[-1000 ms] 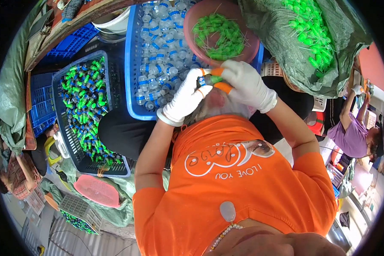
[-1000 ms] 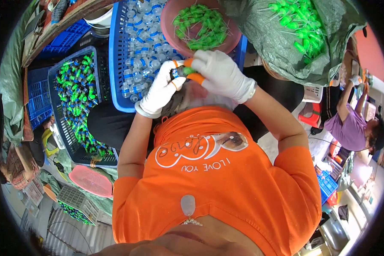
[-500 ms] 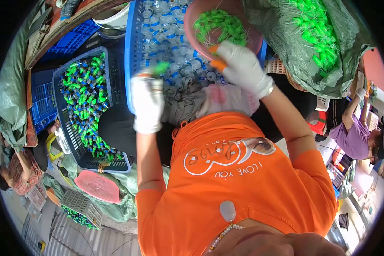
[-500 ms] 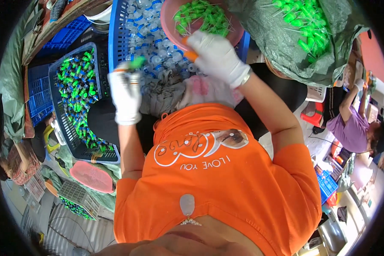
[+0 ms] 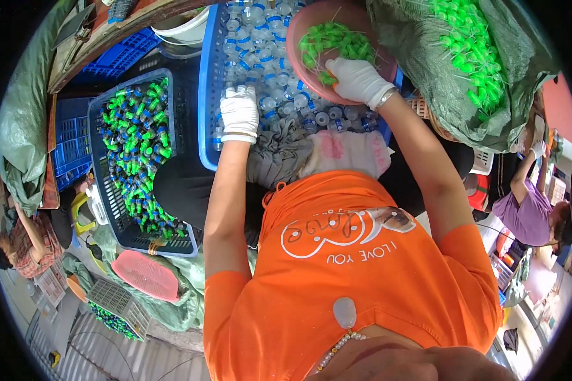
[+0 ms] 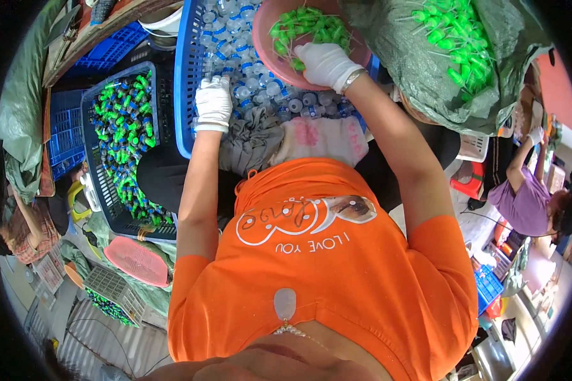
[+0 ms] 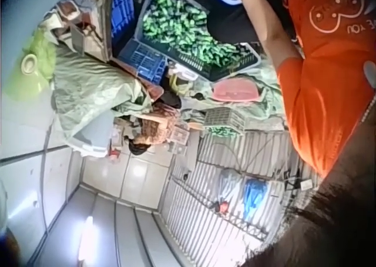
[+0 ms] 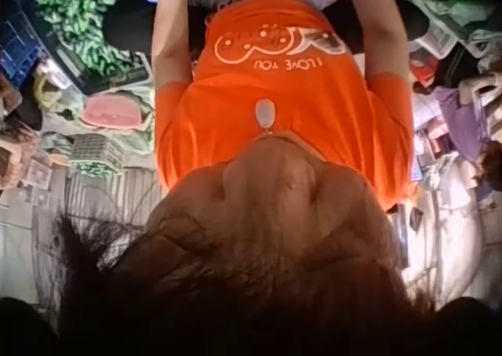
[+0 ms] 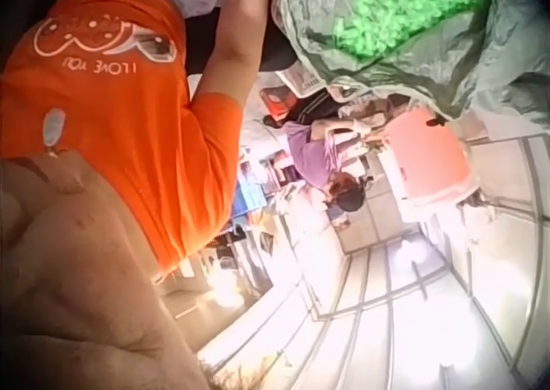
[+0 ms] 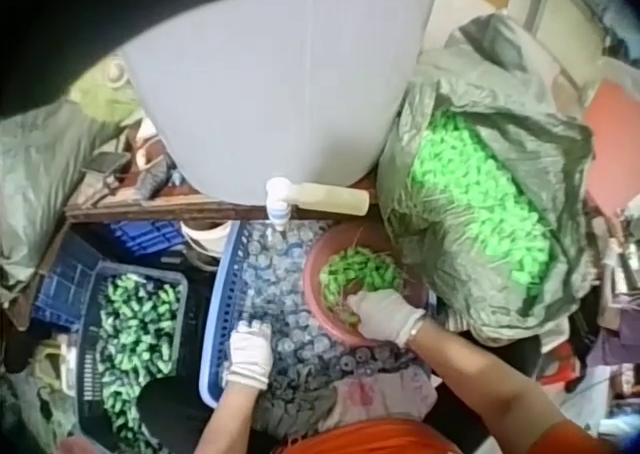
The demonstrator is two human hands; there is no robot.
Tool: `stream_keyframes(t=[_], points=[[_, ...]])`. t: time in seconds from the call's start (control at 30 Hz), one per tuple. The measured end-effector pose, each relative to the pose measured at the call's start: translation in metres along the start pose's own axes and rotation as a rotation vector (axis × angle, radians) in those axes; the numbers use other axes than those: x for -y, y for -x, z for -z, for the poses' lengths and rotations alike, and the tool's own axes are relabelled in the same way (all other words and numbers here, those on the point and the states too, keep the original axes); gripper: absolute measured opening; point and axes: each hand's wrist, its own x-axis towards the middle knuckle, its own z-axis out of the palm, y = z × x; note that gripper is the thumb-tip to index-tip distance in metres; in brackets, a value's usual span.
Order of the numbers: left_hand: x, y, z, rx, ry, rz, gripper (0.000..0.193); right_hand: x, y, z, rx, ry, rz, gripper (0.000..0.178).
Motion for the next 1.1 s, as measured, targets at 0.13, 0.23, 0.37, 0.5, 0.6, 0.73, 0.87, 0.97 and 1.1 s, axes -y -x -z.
stream_keyframes(t=[0.13, 0.23, 0.37, 0.5, 0.6, 0.73, 0.87, 0.97, 1.1], points=[[-0.001, -0.004, 0.015, -0.04, 0.206, 0.051, 0.04, -0.002, 0.01, 0.008, -0.123, -0.124, -0.122, 0.026], [-0.002, -0.012, 0.038, -0.21, 0.624, 0.199, 0.04, 0.001, 0.016, 0.011, -0.349, -0.232, -0.135, 0.027], [-0.015, -0.04, 0.074, -0.025, 1.965, 0.464, 0.037, -0.001, 0.024, 0.025, -0.52, -0.263, -0.074, 0.029], [-0.029, -0.072, 0.08, -0.183, 2.173, 0.321, 0.034, 0.02, 0.027, 0.05, -0.631, -0.41, -0.104, 0.031], [-0.037, -0.087, 0.085, -0.241, 2.237, 0.26, 0.036, 0.036, 0.034, 0.07, -0.721, -0.496, -0.097, 0.031], [-0.046, -0.095, 0.097, -0.28, 2.234, 0.244, 0.035, 0.05, 0.034, 0.095, -0.871, -0.546, 0.022, 0.031], [-0.052, -0.102, 0.103, -0.298, 2.16, 0.17, 0.037, 0.061, 0.036, 0.12, -0.939, -0.562, 0.047, 0.033], [-0.053, -0.106, 0.102, -0.329, 2.084, 0.114, 0.039, 0.062, 0.036, 0.125, -0.868, -0.482, -0.04, 0.035], [-0.052, -0.107, 0.101, -0.321, 2.061, 0.087, 0.042, 0.052, 0.032, 0.116, -0.909, -0.239, 0.007, 0.037]])
